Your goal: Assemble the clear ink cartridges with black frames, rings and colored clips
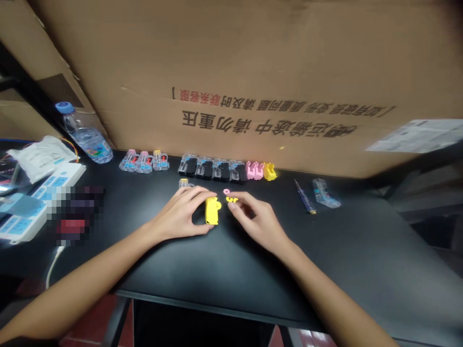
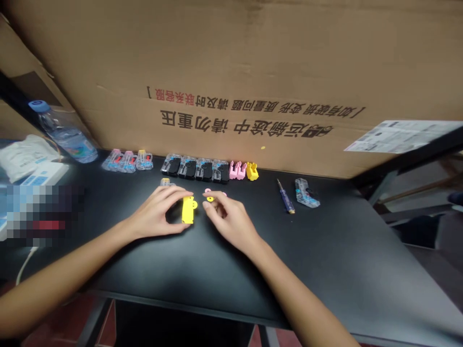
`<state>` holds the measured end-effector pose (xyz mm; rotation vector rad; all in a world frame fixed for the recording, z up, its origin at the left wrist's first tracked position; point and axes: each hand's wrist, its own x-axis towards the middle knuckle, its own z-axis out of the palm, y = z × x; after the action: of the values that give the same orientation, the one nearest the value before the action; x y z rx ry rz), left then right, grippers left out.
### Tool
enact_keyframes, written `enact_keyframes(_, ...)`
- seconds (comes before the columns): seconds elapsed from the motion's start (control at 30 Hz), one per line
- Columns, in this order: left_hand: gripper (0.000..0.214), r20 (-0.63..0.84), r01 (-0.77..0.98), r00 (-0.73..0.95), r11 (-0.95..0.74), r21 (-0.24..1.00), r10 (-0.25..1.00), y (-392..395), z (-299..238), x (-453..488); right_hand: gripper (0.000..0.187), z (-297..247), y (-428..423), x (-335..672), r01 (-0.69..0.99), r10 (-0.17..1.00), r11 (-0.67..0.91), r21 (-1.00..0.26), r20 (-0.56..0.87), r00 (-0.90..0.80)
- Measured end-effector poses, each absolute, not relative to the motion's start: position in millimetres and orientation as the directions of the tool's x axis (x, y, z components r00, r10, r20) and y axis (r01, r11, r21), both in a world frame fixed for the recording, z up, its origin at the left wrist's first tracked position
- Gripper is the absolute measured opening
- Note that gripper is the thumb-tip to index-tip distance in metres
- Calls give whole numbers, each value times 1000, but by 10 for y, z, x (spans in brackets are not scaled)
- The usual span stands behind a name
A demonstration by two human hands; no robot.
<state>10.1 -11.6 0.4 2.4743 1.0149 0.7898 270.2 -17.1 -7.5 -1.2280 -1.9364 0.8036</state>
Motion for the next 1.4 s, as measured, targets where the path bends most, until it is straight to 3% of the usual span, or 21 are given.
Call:
enact_keyframes(0.13,61,350,555,621,-709,435,701,-56,-17,31,19,-135,-42,2924,635,859,512,-578,348,-375)
enact_keyframes(0.33,62,346,557,632,-717,419,693,-39,-53,18,19,-185,-2,2993,698,825,565,-440,326,-462)
enact_keyframes(0.7,59,298,572,636,-694,438,712,-34,-84,16,20,-206,-126,2753,647,782,620,-443,277,-559)
enact_keyframes(0.87,78,311,561,621,-685,464,719,-27,-100,11,8,-169,-128,2750,619,817,555,-556,224,-531)
enact_keyframes(1.07,63,308,532,657,-713,457,688,-51,-80,39,28,-165,-201,2592,371,911,330,-868,190,-365)
enact_keyframes(1.4,56,301,478,701,-740,473,646,-86,-80,83,36,-210,-255,2447,121,949,147,-982,106,-298)
